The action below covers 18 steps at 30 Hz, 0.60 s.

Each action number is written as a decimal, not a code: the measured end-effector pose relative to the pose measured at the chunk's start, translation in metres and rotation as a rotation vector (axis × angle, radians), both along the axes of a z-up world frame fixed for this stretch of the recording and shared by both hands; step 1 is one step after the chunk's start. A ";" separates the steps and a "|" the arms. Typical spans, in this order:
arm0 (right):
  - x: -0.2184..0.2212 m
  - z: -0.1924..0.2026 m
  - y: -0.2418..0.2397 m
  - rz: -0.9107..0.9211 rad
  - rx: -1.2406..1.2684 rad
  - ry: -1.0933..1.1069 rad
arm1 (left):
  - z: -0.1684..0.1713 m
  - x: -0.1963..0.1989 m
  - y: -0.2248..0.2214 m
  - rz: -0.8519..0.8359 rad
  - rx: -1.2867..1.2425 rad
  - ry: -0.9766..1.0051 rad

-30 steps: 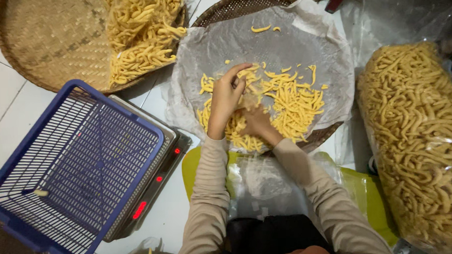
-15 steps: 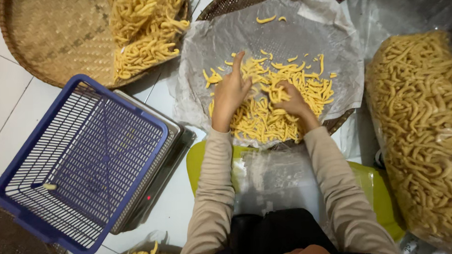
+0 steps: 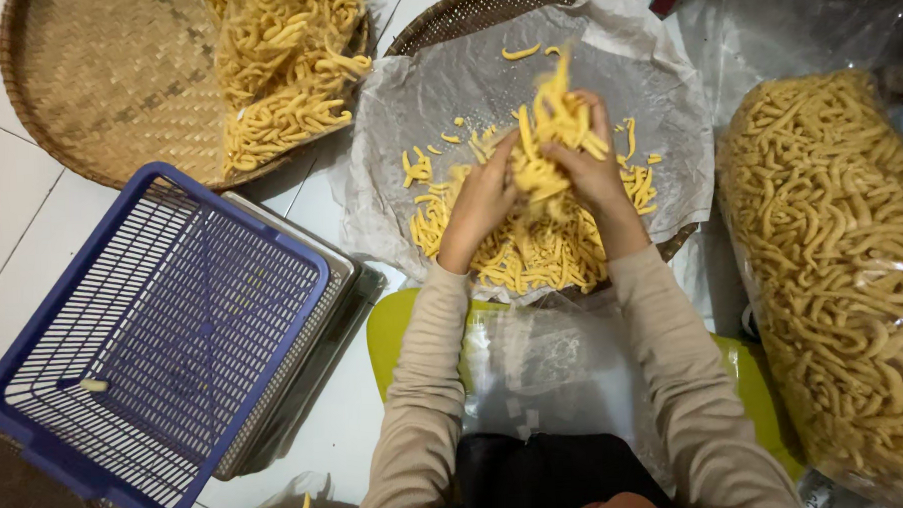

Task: The person scoops yellow snack strips from a woven tray into small plastic bags, weighs them on a digital scale, and ties the bags closed. The person repeats this process multiple times, handling the snacks and bags by hand.

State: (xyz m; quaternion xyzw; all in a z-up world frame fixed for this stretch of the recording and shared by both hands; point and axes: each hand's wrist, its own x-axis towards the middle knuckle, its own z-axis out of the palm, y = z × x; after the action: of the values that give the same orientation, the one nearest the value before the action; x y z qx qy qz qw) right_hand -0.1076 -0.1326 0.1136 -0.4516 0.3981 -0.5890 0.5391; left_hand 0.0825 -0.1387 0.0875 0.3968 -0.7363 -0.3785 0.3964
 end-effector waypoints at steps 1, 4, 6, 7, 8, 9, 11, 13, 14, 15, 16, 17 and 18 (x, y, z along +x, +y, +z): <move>0.002 0.001 0.000 0.015 0.003 0.091 | -0.002 0.000 -0.002 -0.002 -0.025 0.064; 0.003 0.012 0.005 0.019 -0.304 0.650 | -0.008 0.003 -0.006 0.052 0.024 0.075; 0.002 0.025 0.006 0.112 -0.200 0.576 | -0.009 0.006 -0.009 0.082 0.059 0.049; 0.003 0.029 0.005 0.159 -0.150 0.539 | -0.007 0.008 -0.011 0.086 0.059 0.051; 0.002 0.031 0.004 0.221 -0.155 0.495 | -0.006 0.010 -0.011 0.090 0.061 0.052; -0.005 0.034 0.003 0.282 -0.160 0.451 | -0.003 0.012 -0.011 0.106 0.083 0.063; -0.020 0.030 -0.004 0.277 -0.094 0.376 | 0.004 0.015 -0.010 0.139 0.129 0.088; -0.038 0.012 -0.015 0.140 0.050 0.314 | 0.013 0.022 -0.011 0.115 0.118 0.242; -0.049 -0.001 -0.024 0.052 0.062 0.450 | 0.017 0.026 -0.012 0.103 0.112 0.318; -0.061 -0.017 -0.037 -0.036 0.074 0.585 | 0.021 0.030 -0.012 0.100 0.128 0.362; -0.070 -0.037 -0.049 -0.125 0.086 0.719 | 0.025 0.034 -0.013 0.097 0.144 0.406; -0.078 -0.060 -0.058 -0.155 0.148 0.901 | 0.028 0.038 -0.013 0.094 0.159 0.449; -0.081 -0.085 -0.066 -0.185 0.211 1.083 | 0.031 0.042 -0.013 0.109 0.154 0.463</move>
State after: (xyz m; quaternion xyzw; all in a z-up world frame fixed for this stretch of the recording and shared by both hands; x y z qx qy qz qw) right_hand -0.1887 -0.1987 0.0285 -0.5966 0.7128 -0.2748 0.2459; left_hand 0.1247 -0.1516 0.1185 0.3677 -0.5723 -0.4925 0.5429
